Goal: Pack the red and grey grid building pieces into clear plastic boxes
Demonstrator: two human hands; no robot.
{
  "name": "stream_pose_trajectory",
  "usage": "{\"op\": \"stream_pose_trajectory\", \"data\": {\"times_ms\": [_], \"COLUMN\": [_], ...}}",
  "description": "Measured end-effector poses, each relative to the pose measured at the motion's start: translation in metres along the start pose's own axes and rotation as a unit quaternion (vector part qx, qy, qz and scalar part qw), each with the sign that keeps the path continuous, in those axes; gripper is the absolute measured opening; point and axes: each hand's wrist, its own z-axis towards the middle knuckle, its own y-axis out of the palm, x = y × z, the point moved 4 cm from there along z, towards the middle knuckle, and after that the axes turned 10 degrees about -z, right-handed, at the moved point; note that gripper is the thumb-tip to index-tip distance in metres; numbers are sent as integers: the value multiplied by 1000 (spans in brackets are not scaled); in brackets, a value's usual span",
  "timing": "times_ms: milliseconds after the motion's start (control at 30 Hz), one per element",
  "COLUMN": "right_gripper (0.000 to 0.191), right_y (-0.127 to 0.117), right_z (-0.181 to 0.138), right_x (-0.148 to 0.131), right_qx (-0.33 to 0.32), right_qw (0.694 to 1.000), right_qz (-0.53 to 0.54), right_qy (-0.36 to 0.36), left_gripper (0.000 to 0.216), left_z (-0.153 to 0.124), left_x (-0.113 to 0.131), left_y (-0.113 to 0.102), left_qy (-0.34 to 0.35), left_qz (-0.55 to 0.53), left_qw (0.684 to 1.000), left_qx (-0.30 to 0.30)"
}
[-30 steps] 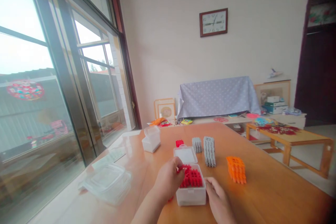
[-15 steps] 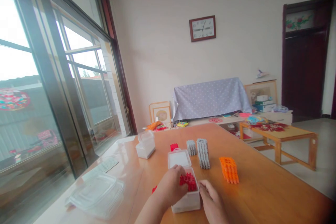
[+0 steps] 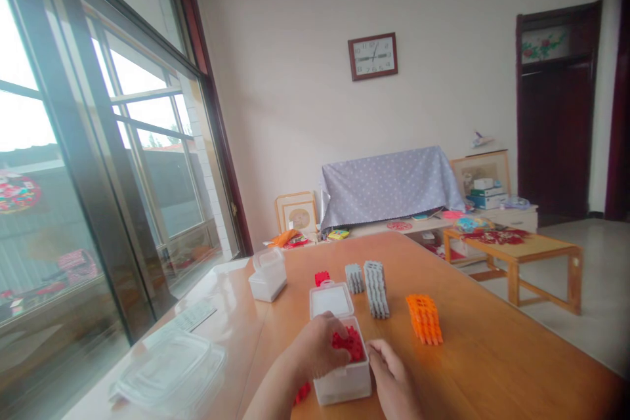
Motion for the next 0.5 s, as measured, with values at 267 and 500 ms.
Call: {"op": "stream_pose_trajectory", "data": {"times_ms": [267, 500], "right_gripper": [48, 50], "right_y": [-1, -2], "right_z": [2, 0], "right_x": [3, -5], "right_qx": [22, 20], "right_qw": [999, 1000], "right_qz": [-25, -10], "right_qy": [-12, -2], "left_gripper": [21, 14], "left_z": [11, 9], "left_x": [-3, 4], "left_y": [0, 5], "left_qy": [-4, 51], "left_qz": [50, 27], "left_qw": [998, 998], "left_qx": [30, 13]}}
